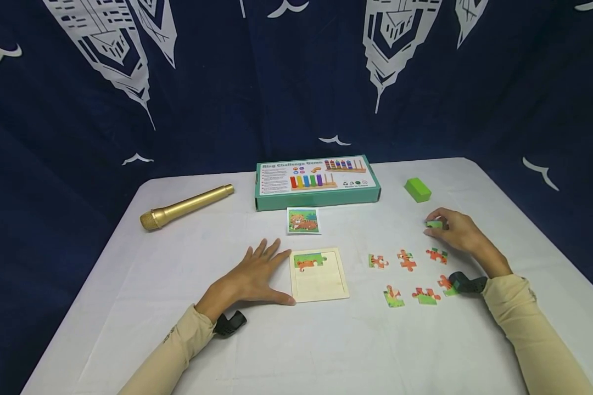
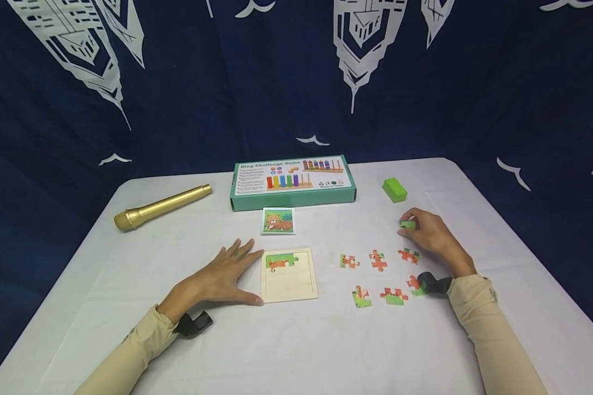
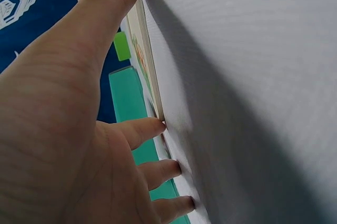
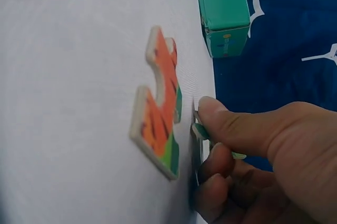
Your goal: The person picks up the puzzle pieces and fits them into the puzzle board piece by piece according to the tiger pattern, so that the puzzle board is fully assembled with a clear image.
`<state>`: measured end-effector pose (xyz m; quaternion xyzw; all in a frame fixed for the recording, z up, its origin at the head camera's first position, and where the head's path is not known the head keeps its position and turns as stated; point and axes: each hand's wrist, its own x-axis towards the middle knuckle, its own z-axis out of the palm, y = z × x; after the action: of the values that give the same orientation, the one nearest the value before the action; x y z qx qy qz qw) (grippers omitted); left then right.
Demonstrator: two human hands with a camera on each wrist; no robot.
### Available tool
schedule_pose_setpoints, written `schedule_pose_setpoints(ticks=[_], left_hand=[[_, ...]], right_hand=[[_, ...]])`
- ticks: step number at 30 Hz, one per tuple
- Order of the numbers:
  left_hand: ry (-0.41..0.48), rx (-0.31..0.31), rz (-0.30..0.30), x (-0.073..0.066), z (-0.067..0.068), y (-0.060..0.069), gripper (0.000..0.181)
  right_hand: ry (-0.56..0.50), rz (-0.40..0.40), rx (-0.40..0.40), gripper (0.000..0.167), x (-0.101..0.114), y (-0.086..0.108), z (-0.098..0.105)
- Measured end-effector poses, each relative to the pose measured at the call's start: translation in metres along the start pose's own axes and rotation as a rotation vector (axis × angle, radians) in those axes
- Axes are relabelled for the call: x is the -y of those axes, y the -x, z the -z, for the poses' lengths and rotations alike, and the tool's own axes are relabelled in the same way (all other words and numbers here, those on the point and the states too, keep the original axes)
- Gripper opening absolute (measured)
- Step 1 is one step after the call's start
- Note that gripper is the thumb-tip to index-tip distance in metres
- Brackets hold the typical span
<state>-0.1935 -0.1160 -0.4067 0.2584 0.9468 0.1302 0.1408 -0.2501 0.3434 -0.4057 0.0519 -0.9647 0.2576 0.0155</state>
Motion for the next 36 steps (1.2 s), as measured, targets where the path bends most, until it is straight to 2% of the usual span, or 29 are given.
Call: schedule_pose_setpoints(ticks=[6,10,16,22,27,30,36], left_hand=[[0.003,0.007,0.002,0.001,0.0,0.0,0.11],[0.0,0.007,0.002,0.001,0.001,-0.001,0.11],[0.005,0.005,0.003,0.001,0.001,-0.002,0.11],[0.007,0.011,0.003,0.0,0.0,-0.001,0.11],[0.023,0.016,0.0,0.001,-0.001,-0.001,0.111],[0.023,0.017,0.003,0.001,-0.001,-0.002,0.111],[0.019,0.008,0.004,0.002,-0.002,-0.002,0.111]], right_hand=[[-0.067,0.029,-0.033,0.025,0.005,0.0,0.001],[-0.153,0.068,-0.04,0.028,0.013,-0.002,0.003],[-0.354,0.132,-0.001,0.039,0.028,-0.006,0.0],[-0.543,0.138,0.026,0.042,0.054,-0.009,-0.01],[-0.641,0.123,0.091,0.042,0.086,-0.007,-0.018],[-0.637,0.125,0.14,0.041,0.103,-0.006,-0.025],[-0.692,0.158,0.246,0.037,0.123,-0.008,-0.046]])
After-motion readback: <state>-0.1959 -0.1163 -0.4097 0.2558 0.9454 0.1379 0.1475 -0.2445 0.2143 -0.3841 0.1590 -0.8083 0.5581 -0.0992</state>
